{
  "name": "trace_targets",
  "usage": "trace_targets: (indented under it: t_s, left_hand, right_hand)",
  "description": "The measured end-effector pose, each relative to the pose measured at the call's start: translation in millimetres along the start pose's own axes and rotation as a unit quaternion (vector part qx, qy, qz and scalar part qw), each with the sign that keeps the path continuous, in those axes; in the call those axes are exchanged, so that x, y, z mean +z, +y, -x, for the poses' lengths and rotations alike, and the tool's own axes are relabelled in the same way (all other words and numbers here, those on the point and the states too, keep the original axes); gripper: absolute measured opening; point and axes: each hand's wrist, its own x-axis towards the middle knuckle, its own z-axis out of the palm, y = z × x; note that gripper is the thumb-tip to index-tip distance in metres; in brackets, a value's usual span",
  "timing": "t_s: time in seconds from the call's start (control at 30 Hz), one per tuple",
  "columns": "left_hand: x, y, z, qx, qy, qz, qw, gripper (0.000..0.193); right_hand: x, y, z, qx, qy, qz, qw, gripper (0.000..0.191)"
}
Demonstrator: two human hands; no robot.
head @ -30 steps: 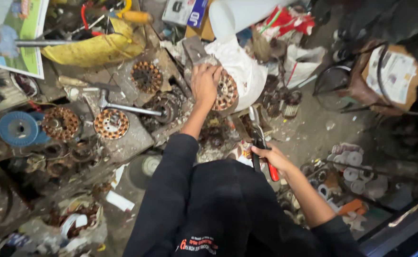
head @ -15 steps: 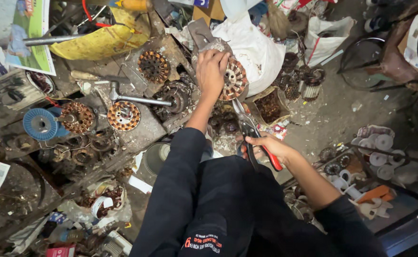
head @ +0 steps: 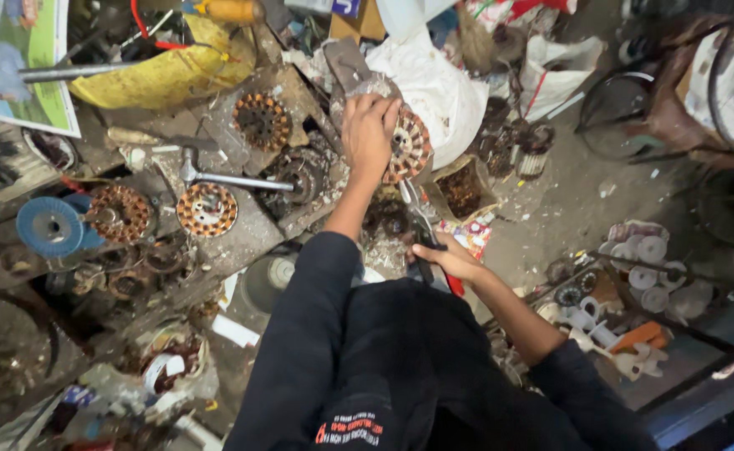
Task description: The person uses pliers to pull and cut copper wires from a circular stator component. They repeatedly adjust the stator and use the pliers to extract wire loops from the slots.
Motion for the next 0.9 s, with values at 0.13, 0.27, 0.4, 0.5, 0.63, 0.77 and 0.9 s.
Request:
trace_targets:
  t_s: [0.13, 0.27, 0.4, 0.5, 0.63, 0.77, 0.9]
  left_hand:
    - [-1.5, 1.6, -2.2, 0.01, 0.011, -0.015, 1.0, 0.019]
    - [-2.2, 4.8, -7.2, -0.003, -0.015, -0.01, 1.0, 0.019]
    - [-0.8, 4.4, -8.2, 0.015, 0.021, -0.035, 0.999, 0.02]
    - [0.2, -1.8, -7.8, 0.017, 0.036, -0.023, 0.999, 0.019]
    - [-1.8, -16.5, -9.2, 0.053, 0.071, -0.037, 0.995, 0.012]
    - [-4.1, -23.6, -7.2, 0.115, 0.029, -0.007, 0.993, 0.012]
    - [-9.9, -11.2, -2.6, 0.089, 0.016, 0.001, 0.996, 0.018]
  right_hand:
    - [-3.6, -4.9, -5.3, 0.138, -0.003, -0.156, 0.978, 0.035]
    - [8.8, -1.4, -16.1, -0.015, -0.002, -0.102, 0.995, 0.024]
    - [38.8, 13.7, -30.5, -0.029, 0.149, 0.061, 0.987, 0.02]
    - [57.8, 17.3, -37.3, -0.136, 0.273, 0.245, 0.92, 0.021]
    - [67.0, 15.8, -39.5, -0.081, 0.307, 0.184, 0.93, 0.033]
    - [62.3, 16.2, -34.5, -0.173, 0.415, 0.451, 0.771, 0.054]
    - [54.9, 22.1, -24.1, -0.047, 0.342, 0.338, 0.876, 0.059]
